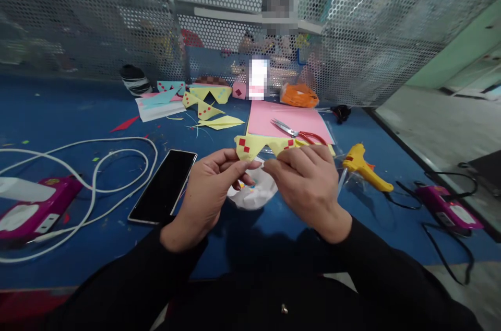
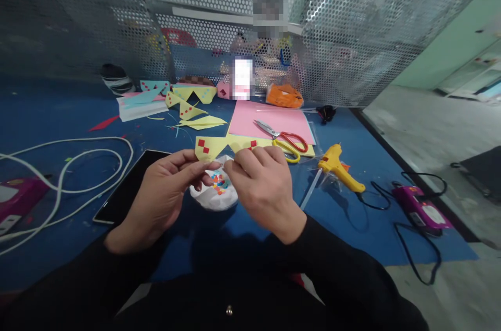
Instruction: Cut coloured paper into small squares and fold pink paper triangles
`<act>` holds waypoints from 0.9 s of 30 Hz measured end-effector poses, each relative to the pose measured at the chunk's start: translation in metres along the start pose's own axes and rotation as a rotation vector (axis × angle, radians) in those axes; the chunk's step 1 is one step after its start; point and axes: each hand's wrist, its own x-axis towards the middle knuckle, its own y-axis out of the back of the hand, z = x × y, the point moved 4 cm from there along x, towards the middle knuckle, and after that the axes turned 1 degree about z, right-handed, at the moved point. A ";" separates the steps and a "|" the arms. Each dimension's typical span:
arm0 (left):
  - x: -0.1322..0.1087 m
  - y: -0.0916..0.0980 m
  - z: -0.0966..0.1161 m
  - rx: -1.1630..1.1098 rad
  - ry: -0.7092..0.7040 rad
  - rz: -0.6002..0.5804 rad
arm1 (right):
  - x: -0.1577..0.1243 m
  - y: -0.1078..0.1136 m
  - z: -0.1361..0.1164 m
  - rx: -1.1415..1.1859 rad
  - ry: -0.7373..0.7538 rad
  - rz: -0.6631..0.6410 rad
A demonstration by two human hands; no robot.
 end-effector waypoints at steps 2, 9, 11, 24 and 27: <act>0.002 0.003 -0.001 -0.002 -0.004 0.030 | -0.005 0.011 0.001 0.149 -0.015 0.007; 0.008 0.012 -0.003 0.019 -0.026 0.137 | -0.050 0.043 0.032 0.839 -0.186 -0.094; 0.010 0.013 -0.002 0.018 -0.035 0.155 | -0.066 0.050 0.048 0.875 -0.356 -0.016; 0.015 0.028 0.010 -0.002 -0.172 0.307 | -0.081 0.055 0.108 0.298 -0.839 -0.004; 0.013 0.022 0.006 0.015 -0.115 0.233 | -0.068 0.032 0.105 0.475 -0.797 -0.198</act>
